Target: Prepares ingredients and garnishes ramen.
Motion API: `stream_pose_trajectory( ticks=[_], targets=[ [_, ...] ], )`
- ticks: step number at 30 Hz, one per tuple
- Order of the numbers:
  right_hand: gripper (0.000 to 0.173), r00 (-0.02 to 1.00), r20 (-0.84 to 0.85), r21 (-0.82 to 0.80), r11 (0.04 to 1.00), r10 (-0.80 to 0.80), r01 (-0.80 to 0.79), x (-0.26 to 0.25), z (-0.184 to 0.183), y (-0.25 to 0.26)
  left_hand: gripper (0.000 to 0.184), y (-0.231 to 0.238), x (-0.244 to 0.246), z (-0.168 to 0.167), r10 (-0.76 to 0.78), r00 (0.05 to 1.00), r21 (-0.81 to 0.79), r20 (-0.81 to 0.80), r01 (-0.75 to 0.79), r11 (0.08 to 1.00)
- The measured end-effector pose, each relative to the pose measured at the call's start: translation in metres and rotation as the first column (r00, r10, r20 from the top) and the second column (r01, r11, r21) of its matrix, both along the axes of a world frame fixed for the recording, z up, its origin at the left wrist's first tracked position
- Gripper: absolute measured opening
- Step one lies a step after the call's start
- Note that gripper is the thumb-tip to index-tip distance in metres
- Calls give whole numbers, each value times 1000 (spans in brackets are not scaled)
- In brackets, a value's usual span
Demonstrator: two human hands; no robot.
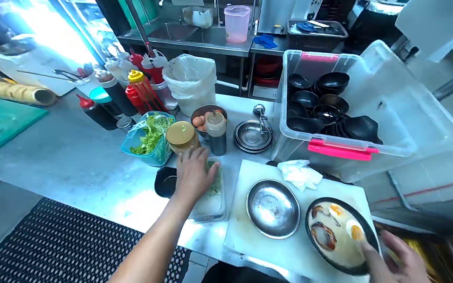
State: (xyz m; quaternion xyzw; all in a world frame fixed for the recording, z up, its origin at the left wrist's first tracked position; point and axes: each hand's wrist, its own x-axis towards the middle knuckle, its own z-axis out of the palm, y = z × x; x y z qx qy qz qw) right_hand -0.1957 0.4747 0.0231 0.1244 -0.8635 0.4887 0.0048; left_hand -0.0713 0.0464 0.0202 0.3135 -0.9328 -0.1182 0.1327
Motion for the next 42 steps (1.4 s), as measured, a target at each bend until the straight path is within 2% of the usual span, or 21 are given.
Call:
stream_pose_trajectory(
  ticks=[1,3,5,6,9,11,12,18,21,23,25,27,29,30,32,35,37,38,40,42],
  targets=[
    [47,996,-29,-56,995,79,-80,4,7,-19,60,-2,-8,-4,-37,999,11,25,37,999],
    [38,966,16,-177,951,259,-252,15,16,-69,59,-2,-23,-14,-68,996,65,50,65,996],
    [39,896,157,-305,883,416,-356,28,12,-123,50,-3,-33,-21,-56,997,121,45,50,991],
    [42,830,279,-370,852,483,-372,33,9,-148,47,-3,-35,-23,-42,997,137,57,34,990],
    [52,547,603,-540,802,580,-255,44,-4,-214,46,-3,-36,-27,-20,998,158,64,10,987],
    [51,420,678,-599,785,603,-158,52,-13,-242,45,-3,-34,-28,-19,998,165,56,9,986],
    [51,388,685,-619,774,616,-136,55,-16,-251,45,-4,-34,-26,-22,998,179,55,11,984],
    [51,367,716,-579,799,594,-164,62,-15,-260,39,-4,-33,-25,-40,999,229,-11,41,973],
    [52,393,702,-568,800,594,-193,63,-18,-260,34,-1,-33,-25,-30,981,253,-192,78,964],
    [52,401,702,-564,803,589,-193,63,-21,-260,35,-4,-28,-23,30,936,349,-349,100,932],
    [49,440,703,-507,828,559,-241,63,-22,-262,37,-8,-22,-28,112,824,420,-555,162,893],
    [49,518,657,-380,834,547,-400,63,-24,-266,34,-9,-17,-24,167,646,438,-745,285,852],
    [51,589,594,-206,811,548,-548,64,-24,-269,29,-8,-9,-12,190,484,419,-854,422,804],
    [52,602,583,-142,797,547,-587,63,-24,-270,27,-9,-4,-6,201,441,411,-875,457,788],
    [54,622,569,-64,783,539,-619,62,-23,-271,26,-15,9,9,212,413,412,-886,491,768],
    [63,704,501,100,774,503,-625,62,-15,-272,27,-35,34,28,188,435,424,-881,544,724],
    [60,792,308,254,757,527,-602,64,-5,-274,27,-50,55,35,164,471,432,-867,543,720],
    [53,804,183,317,740,566,-593,65,-1,-277,27,-56,65,35,164,488,441,-857,530,724],
    [40,739,37,457,646,673,-612,64,7,-287,28,-63,85,31,194,503,463,-842,489,740],
    [36,640,136,605,449,756,-658,63,21,-306,29,-65,102,23,249,513,498,-822,432,752]
  ],
)
